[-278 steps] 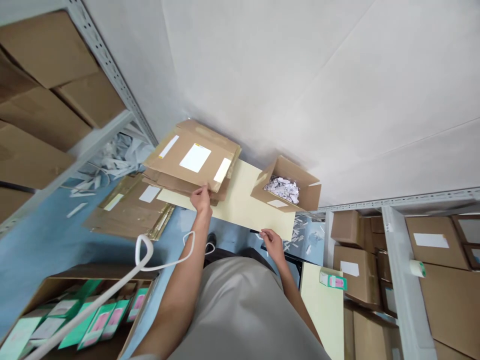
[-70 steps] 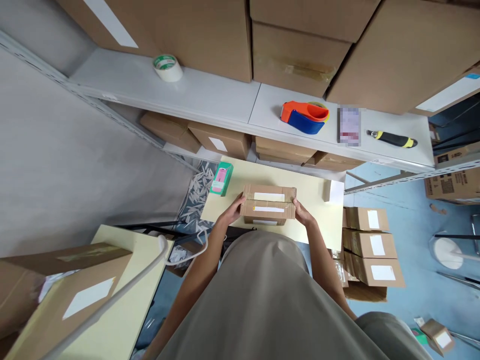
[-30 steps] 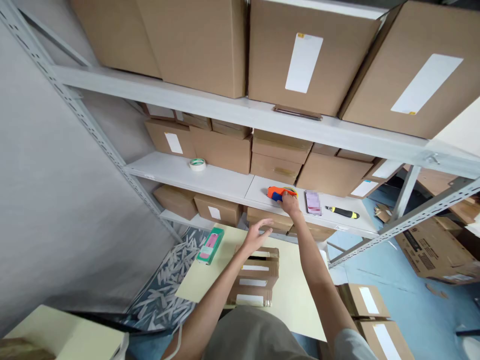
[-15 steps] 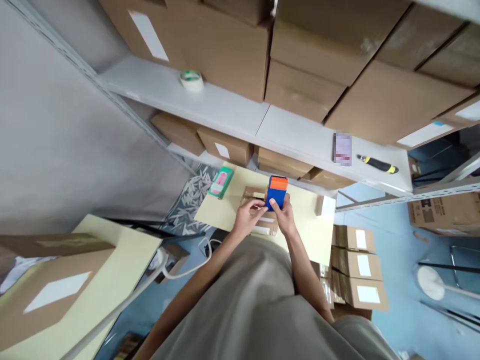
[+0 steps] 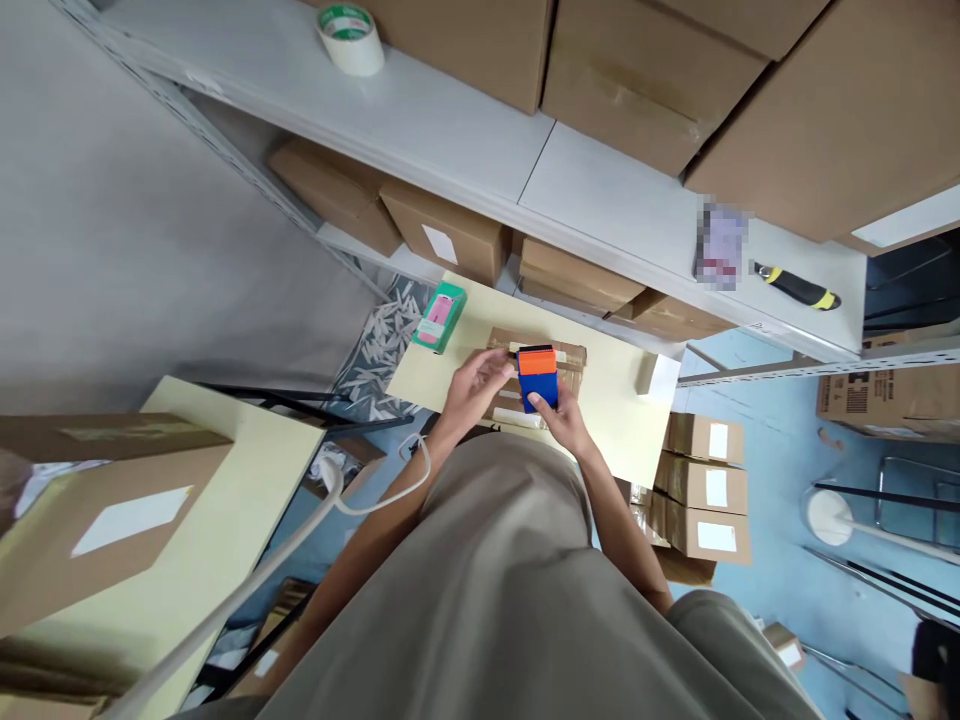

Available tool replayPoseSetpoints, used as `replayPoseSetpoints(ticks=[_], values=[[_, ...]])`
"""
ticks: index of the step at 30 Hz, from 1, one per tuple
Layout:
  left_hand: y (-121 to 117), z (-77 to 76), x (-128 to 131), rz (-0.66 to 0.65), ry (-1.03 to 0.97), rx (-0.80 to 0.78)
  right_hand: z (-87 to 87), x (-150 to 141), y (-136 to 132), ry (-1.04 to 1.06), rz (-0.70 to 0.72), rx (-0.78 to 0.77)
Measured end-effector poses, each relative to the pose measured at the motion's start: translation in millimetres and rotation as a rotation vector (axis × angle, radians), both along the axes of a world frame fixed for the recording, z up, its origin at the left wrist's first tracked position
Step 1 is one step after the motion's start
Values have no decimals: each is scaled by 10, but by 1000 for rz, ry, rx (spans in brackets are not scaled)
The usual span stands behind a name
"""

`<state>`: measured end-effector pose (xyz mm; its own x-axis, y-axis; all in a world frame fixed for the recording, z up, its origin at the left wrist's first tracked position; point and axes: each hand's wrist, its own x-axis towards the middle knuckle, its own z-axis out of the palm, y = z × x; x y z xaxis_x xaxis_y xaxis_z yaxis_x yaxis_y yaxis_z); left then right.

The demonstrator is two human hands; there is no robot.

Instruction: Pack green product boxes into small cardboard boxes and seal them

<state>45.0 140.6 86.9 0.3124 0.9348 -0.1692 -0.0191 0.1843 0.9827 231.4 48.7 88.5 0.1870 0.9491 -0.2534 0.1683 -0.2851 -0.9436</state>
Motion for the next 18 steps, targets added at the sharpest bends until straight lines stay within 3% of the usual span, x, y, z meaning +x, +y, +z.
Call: replayPoseSetpoints(ticks=[6,10,15,18], values=[[255,87,-17,-163,-40,-95,52,118,-167,-25,125,-94],[277,30,16,-184,-54,-163,106,225,-212,-91,208,-120],[266,-14,22,-327,-98,-211,151,331,-245,-149,258,-139],[248,-14,33,-348,-122,-204,187,365,-251,-187,301,-156]])
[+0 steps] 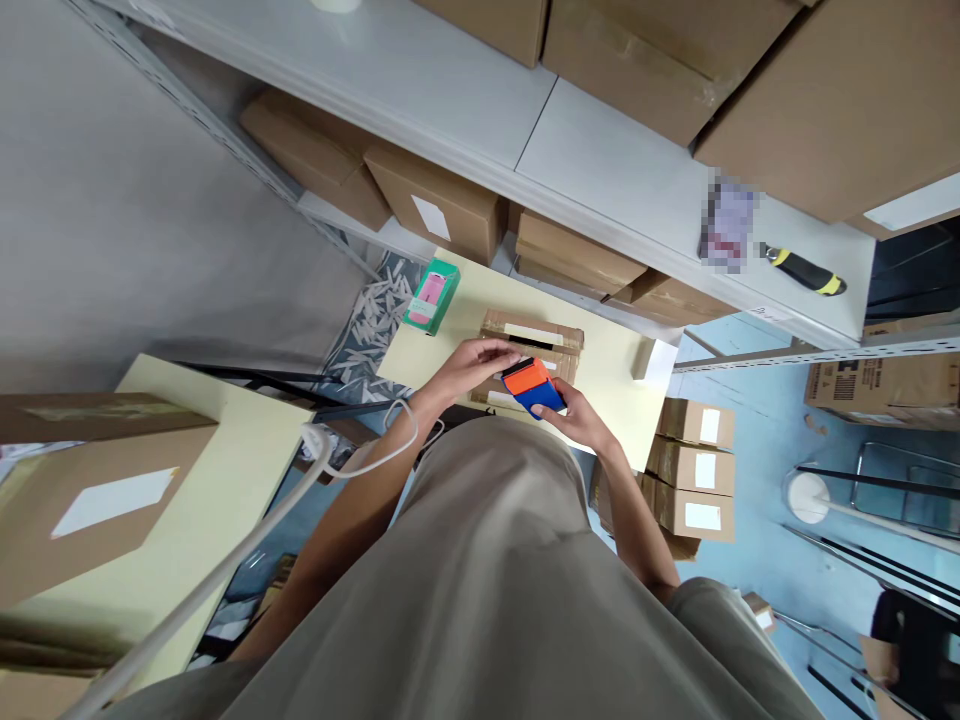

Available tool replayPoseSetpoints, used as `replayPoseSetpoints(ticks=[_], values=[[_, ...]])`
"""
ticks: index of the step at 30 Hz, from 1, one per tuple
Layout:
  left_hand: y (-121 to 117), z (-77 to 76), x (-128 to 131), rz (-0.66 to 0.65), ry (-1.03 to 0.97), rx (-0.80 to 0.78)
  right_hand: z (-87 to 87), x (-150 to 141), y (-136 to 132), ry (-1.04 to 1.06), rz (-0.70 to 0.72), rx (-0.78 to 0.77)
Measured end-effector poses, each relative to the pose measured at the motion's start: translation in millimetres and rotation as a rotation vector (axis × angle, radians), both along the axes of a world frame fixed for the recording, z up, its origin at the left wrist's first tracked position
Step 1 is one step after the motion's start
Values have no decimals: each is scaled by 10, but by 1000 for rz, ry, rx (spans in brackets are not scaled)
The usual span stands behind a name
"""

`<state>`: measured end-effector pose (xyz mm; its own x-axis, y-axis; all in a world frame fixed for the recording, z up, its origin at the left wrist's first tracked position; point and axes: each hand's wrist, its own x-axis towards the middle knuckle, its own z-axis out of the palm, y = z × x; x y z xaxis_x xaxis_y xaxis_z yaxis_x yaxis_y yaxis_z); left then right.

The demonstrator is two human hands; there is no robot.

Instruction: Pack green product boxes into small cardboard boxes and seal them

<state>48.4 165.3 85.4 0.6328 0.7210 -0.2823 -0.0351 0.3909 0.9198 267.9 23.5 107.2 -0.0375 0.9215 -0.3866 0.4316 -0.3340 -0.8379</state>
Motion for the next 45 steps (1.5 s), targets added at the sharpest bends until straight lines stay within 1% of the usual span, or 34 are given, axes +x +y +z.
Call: replayPoseSetpoints(ticks=[4,7,9,12,15,18,20,23,25,28,32,34,37,40,45], values=[[-42,-44,10,9,12,5,53,15,7,-31,35,-17],[-82,-131,10,38,28,15,77,21,37,-86,55,-36],[-112,-208,18,86,44,26,85,25,76,-118,50,-51],[-173,-315,46,200,86,44,116,24,162,-154,55,-78],[-246,-373,71,292,109,21,211,26,262,-146,116,-139],[-268,-394,51,318,92,-33,372,77,369,-67,191,-208],[-208,-415,-12,376,99,-46,494,164,456,-36,244,-261],[-4,-484,-173,558,119,-18,660,366,642,-78,313,-381],[153,-545,-268,662,113,-11,753,504,815,-113,339,-444],[318,-625,-296,730,75,-60,879,638,1126,-163,380,-472],[405,-710,-189,773,27,-154,977,686,1512,-255,439,-473],[430,-761,-154,785,31,-175,956,699,1646,-258,471,-490],[453,-849,-152,788,50,-188,826,730,1751,-282,500,-503],[443,-934,-169,788,70,-200,647,754,1753,-311,509,-513],[392,-1055,-145,796,108,-242,390,749,1656,-246,503,-580]])
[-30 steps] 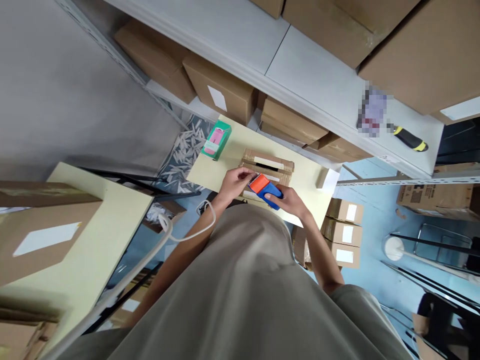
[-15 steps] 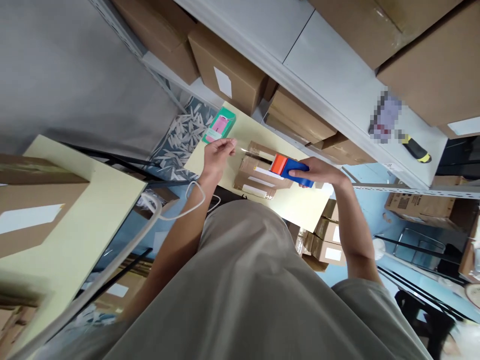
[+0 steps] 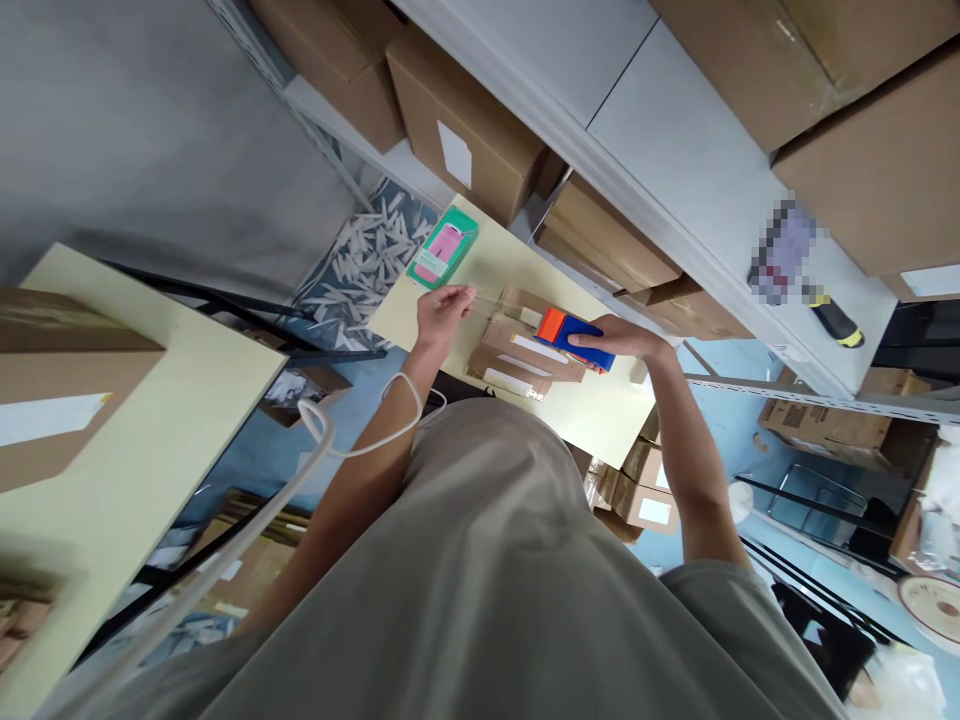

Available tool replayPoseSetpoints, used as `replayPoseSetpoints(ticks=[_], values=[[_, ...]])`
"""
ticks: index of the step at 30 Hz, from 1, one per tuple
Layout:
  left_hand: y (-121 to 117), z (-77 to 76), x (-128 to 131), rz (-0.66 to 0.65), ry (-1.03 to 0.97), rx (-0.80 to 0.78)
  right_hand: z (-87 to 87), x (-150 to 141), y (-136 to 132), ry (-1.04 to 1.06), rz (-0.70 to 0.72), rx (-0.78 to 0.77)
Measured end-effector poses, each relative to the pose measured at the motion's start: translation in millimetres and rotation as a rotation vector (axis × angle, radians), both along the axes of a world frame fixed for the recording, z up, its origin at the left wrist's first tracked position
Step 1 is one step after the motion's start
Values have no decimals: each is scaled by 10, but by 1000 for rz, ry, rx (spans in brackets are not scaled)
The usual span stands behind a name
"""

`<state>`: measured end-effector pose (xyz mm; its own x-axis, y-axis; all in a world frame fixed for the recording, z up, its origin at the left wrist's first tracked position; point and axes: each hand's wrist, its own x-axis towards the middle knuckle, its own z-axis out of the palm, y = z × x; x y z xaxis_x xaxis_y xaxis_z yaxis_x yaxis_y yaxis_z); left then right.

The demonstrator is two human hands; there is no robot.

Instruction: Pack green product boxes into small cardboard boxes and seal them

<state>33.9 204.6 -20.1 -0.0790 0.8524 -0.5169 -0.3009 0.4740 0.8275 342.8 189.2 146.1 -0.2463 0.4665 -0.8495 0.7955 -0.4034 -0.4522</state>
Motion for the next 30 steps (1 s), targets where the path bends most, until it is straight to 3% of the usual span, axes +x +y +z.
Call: replayPoseSetpoints(ticks=[7,12,16,21,30], values=[[-38,-231,45,-14,20,-65,-224,-20,-70,-49,10,71],[-144,-451,91,-8,-35,-194,-251,-74,-85,-64,12,66],[-227,-529,197,-34,-108,-333,-227,-125,-104,-17,-24,48],[-238,-468,209,-7,-196,-343,-171,-187,-154,61,-131,-41],[-176,-166,-13,-60,-169,-160,-196,-164,-203,64,-159,9]])
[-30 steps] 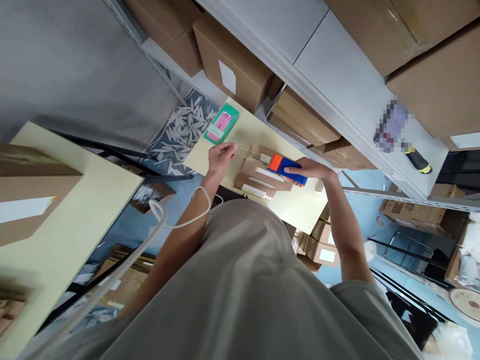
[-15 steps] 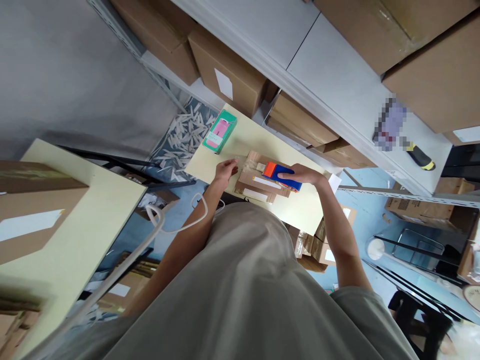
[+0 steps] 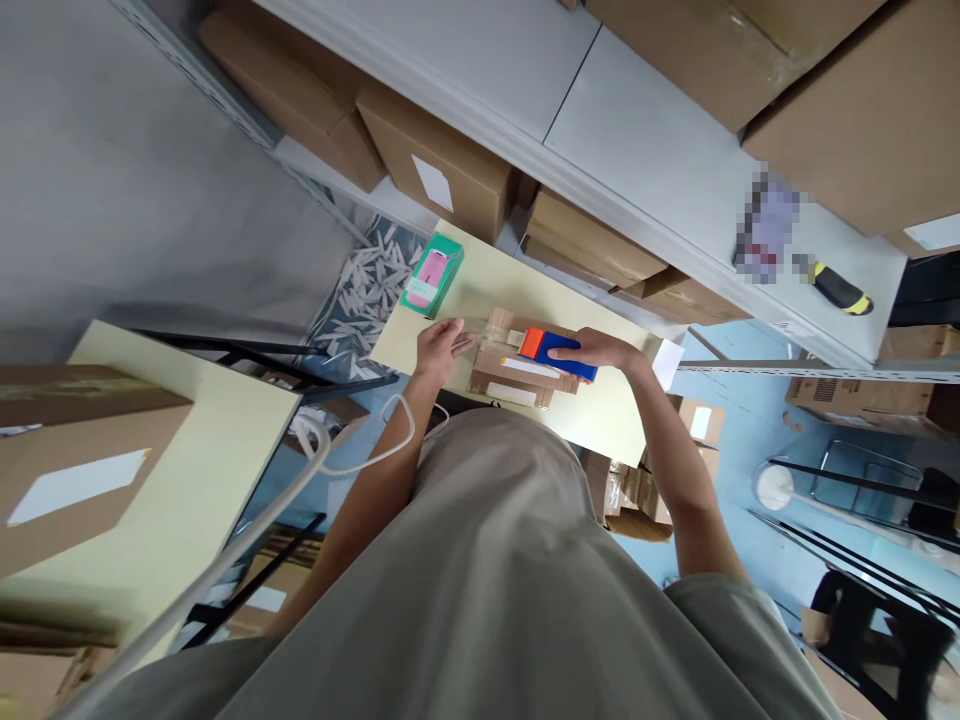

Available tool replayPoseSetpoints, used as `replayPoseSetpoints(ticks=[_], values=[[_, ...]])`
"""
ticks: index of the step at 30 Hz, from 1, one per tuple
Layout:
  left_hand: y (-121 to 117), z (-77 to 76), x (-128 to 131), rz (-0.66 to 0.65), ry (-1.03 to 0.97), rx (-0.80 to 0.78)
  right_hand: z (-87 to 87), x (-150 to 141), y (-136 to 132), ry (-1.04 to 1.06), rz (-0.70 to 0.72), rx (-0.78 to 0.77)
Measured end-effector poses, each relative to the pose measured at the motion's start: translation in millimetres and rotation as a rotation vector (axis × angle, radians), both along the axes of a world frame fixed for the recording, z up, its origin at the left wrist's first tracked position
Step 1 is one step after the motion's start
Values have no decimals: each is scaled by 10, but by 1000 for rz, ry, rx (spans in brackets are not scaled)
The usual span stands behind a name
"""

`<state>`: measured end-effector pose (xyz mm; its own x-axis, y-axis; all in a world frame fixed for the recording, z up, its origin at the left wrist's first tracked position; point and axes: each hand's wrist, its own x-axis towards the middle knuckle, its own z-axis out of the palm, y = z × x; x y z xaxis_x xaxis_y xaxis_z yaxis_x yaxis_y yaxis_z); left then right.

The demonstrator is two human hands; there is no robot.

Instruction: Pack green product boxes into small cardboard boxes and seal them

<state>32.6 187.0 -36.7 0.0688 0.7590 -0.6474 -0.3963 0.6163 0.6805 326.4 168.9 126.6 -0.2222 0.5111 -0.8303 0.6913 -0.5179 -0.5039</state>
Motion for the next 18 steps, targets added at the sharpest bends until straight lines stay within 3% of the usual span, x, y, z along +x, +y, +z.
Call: replayPoseSetpoints(ticks=[11,18], values=[[-91,237,114,47,252,152,-5,63,-15,48,-8,-43],[-288,323,179,35,317,268,-75,173,28,-67,90,-46]])
